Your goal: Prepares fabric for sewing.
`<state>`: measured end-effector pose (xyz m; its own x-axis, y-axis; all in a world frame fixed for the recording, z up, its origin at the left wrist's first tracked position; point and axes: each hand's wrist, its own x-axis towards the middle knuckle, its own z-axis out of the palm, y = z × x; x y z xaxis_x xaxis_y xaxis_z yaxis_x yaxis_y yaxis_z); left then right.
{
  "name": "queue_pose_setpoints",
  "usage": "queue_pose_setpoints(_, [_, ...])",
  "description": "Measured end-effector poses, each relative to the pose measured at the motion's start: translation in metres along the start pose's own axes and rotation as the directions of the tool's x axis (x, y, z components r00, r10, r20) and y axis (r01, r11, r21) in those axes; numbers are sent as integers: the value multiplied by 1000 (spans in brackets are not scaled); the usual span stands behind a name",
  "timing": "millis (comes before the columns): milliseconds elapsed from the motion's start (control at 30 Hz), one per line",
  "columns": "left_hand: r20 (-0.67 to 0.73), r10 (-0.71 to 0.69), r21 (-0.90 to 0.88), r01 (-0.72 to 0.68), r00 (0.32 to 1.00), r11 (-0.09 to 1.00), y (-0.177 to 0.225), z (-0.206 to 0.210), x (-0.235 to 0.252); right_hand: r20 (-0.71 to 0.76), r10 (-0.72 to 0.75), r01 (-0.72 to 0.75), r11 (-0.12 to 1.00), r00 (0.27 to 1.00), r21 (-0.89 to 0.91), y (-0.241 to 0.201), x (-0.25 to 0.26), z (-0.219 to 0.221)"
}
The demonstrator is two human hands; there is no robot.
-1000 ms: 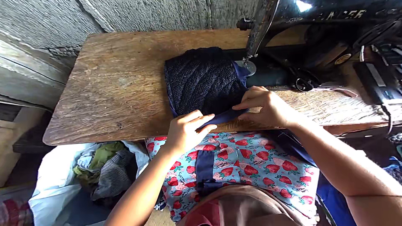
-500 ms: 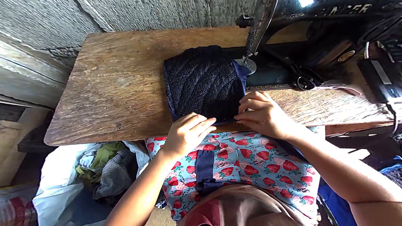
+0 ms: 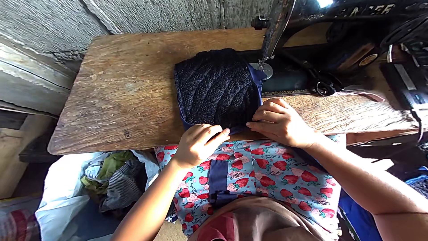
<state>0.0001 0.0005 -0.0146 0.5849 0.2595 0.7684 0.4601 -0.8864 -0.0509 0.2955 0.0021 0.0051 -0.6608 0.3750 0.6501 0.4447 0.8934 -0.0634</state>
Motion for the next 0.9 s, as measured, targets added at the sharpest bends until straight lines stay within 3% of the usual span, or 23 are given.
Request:
queue_pose_setpoints(233, [68, 35, -50, -32, 997, 998, -2, -1, 0, 27, 11, -13, 997, 1000, 80, -2, 0, 0])
queue_pose_setpoints(367, [245, -104, -240, 164, 964, 957, -3, -7, 9, 93, 98, -113, 980, 991, 162, -3, 1, 0])
queue_pose_setpoints(533, [380, -341, -262, 453, 860, 852, 1, -11, 21, 76, 238, -248, 955, 968, 165, -8, 4, 1])
queue_pose_setpoints(733, [412, -512, -180, 618, 753, 765, 6, -13, 33, 138, 484, -501, 852, 864, 149, -17, 12, -2])
queue_pose_setpoints(900, [545, -650, 57, 750, 529, 658, 15, -22, 60, 205, 619, -647, 754, 758, 116, -23, 27, -6])
